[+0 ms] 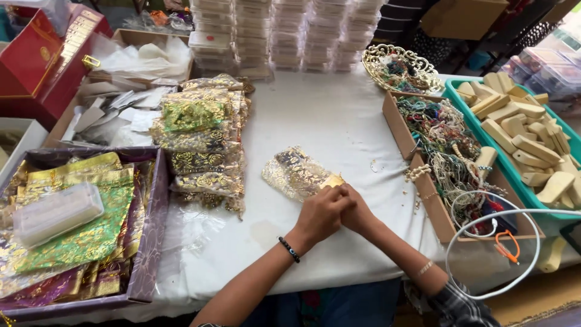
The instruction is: Packing necklaces and various decorative items into small gold and silver pouches.
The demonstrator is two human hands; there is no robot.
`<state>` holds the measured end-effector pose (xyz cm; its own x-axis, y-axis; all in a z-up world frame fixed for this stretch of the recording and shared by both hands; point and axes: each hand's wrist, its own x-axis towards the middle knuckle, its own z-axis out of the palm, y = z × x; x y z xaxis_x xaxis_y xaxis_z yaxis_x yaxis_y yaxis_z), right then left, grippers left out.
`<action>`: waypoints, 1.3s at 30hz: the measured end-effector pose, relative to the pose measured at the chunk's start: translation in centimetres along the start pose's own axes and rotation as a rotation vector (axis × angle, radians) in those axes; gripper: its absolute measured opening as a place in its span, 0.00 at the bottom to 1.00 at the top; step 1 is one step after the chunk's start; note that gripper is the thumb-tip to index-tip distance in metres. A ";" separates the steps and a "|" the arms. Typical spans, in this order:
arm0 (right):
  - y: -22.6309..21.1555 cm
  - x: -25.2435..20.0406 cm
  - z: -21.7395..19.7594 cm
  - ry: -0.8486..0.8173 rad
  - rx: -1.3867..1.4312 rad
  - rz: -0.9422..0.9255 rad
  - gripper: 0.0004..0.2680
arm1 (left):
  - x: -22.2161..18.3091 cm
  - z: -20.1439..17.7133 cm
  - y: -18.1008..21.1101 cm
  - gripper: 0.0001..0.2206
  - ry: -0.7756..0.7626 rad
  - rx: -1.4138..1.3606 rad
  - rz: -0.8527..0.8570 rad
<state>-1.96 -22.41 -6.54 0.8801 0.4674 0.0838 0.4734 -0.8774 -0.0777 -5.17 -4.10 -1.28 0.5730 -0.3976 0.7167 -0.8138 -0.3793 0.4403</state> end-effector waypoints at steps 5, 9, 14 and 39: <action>-1.3 -1.5 -2.5 0.575 0.168 -0.264 0.09 | 0.6 -1.8 3.1 0.19 0.005 0.126 0.085; -1.9 0.3 -1.7 0.288 0.425 -0.171 0.13 | 0.9 -1.5 2.9 0.23 0.100 0.162 -0.069; -3.8 1.5 -3.4 -0.028 0.157 -0.006 0.11 | 1.0 -0.8 0.0 0.21 0.127 0.268 -0.301; 2.1 7.5 6.8 0.027 0.171 -0.163 0.15 | 1.2 -1.2 -2.2 0.04 0.071 0.087 -0.351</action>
<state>5.84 -19.99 -12.79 0.7913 0.5962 0.1358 0.6105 -0.7585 -0.2278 -2.81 -2.73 -0.70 0.8052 -0.1730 0.5672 -0.5558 -0.5536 0.6202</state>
